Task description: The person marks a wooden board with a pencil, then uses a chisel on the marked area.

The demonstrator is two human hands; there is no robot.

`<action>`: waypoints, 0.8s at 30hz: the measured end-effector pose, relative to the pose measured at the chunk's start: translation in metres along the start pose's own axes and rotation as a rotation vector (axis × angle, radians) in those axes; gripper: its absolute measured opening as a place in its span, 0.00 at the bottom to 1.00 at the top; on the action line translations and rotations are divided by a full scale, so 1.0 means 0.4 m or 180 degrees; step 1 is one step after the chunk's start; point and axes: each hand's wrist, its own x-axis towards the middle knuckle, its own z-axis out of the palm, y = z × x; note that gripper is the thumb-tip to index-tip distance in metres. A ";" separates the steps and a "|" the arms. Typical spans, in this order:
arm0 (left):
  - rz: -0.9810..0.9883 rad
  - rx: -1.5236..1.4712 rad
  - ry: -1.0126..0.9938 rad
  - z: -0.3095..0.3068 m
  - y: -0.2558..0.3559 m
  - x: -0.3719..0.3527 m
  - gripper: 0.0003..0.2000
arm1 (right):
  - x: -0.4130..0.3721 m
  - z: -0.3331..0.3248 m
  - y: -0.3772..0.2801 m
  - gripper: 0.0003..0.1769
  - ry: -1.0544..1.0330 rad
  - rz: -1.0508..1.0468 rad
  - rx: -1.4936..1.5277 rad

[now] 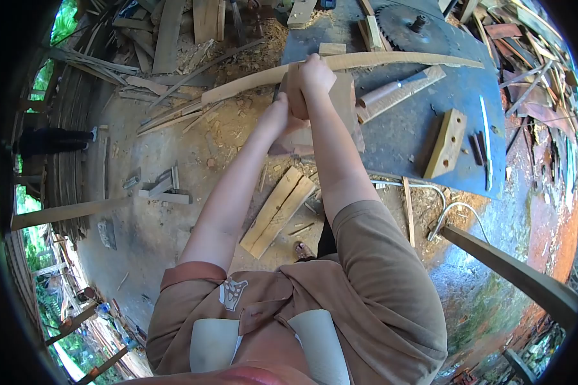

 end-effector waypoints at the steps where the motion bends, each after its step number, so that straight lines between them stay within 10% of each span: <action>1: -0.0024 0.0009 -0.0011 -0.019 0.005 0.029 0.32 | 0.034 0.006 -0.009 0.16 -0.0026 0.0004 0.0009; 19: 0.0127 0.0170 -0.0428 -0.017 0.011 -0.141 0.33 | -0.121 0.008 0.002 0.16 0.0018 -0.0081 -0.0037; 24: 0.0932 0.1342 -0.0119 0.219 -0.262 -0.074 0.13 | -0.250 0.010 0.021 0.17 0.0236 0.0065 0.0285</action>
